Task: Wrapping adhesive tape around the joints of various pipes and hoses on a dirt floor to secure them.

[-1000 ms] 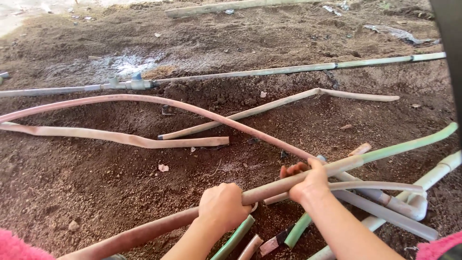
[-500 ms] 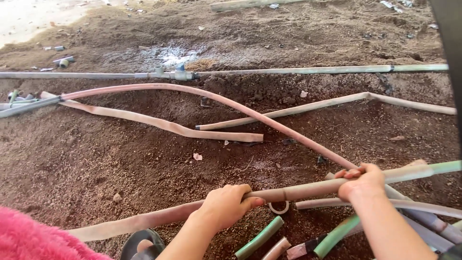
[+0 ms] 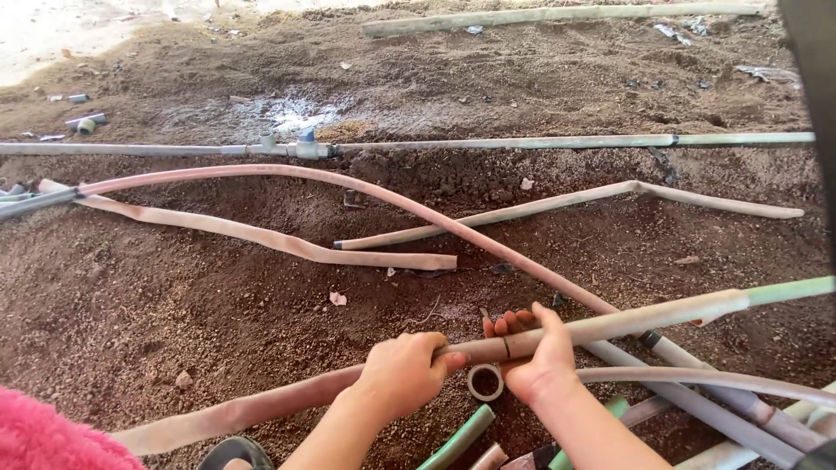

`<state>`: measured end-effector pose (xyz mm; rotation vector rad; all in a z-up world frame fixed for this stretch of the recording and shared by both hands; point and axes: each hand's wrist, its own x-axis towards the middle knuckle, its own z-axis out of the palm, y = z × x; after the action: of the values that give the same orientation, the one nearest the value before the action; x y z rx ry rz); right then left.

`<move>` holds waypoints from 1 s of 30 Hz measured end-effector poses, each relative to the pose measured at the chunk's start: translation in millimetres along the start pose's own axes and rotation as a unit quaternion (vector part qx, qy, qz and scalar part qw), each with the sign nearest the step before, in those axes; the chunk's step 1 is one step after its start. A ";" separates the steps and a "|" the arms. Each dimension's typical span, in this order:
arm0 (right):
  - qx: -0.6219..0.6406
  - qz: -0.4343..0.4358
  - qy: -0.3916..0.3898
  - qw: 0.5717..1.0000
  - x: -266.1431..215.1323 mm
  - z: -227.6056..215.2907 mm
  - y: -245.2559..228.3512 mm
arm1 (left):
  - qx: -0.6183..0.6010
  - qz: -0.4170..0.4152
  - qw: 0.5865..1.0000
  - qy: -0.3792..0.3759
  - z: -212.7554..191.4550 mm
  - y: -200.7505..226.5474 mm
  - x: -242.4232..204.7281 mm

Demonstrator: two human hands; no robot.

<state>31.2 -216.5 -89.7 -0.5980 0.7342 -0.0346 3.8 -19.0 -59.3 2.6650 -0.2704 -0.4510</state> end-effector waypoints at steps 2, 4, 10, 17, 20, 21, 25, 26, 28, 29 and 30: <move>0.074 0.057 0.046 0.995 5.4 -5.6 2.5 | 0.004 0.013 0.999 -0.031 11.9 -4.2 1.6; 0.085 0.036 0.083 0.992 12.5 -12.0 3.1 | -0.010 -0.003 0.998 -0.065 6.4 6.7 -7.4; 0.095 -0.025 0.165 0.981 5.8 -15.3 -25.5 | -0.021 -0.019 0.989 -0.145 -8.9 20.4 -16.6; 0.159 -0.129 0.183 0.962 46.7 -61.9 -128.1 | 0.018 -0.095 0.981 -0.167 -5.3 -16.7 -11.2; 0.161 -0.170 0.209 0.949 84.7 -104.9 -172.8 | -0.007 -0.068 0.995 -0.068 9.9 -3.0 -12.8; 0.162 -0.177 0.213 0.947 97.2 -110.5 -174.3 | -0.009 -0.061 0.996 -0.071 17.6 -4.0 -12.9; 0.091 -0.212 0.203 0.952 84.9 -109.4 -163.2 | 0.048 -0.028 0.998 0.040 34.9 2.1 1.9; 0.038 -0.206 0.185 0.960 71.3 -91.6 -149.8 | 0.042 -0.055 0.997 0.031 35.4 0.2 4.3; -0.010 -0.215 0.222 0.951 30.0 -59.8 -122.1 | 0.048 -0.043 0.997 0.030 40.5 3.8 11.3; -0.061 -0.218 0.255 0.940 10.4 -43.5 -107.3 | 0.055 -0.036 0.997 0.031 43.8 5.2 14.1; -0.060 -0.220 0.256 0.939 6.9 -42.2 -99.3 | 0.055 -0.034 0.997 0.030 44.9 15.8 14.2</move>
<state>26.7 -322.0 -66.5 -0.8774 1.0987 -0.5824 -0.8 -53.6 -94.8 2.7959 -0.1932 -0.3866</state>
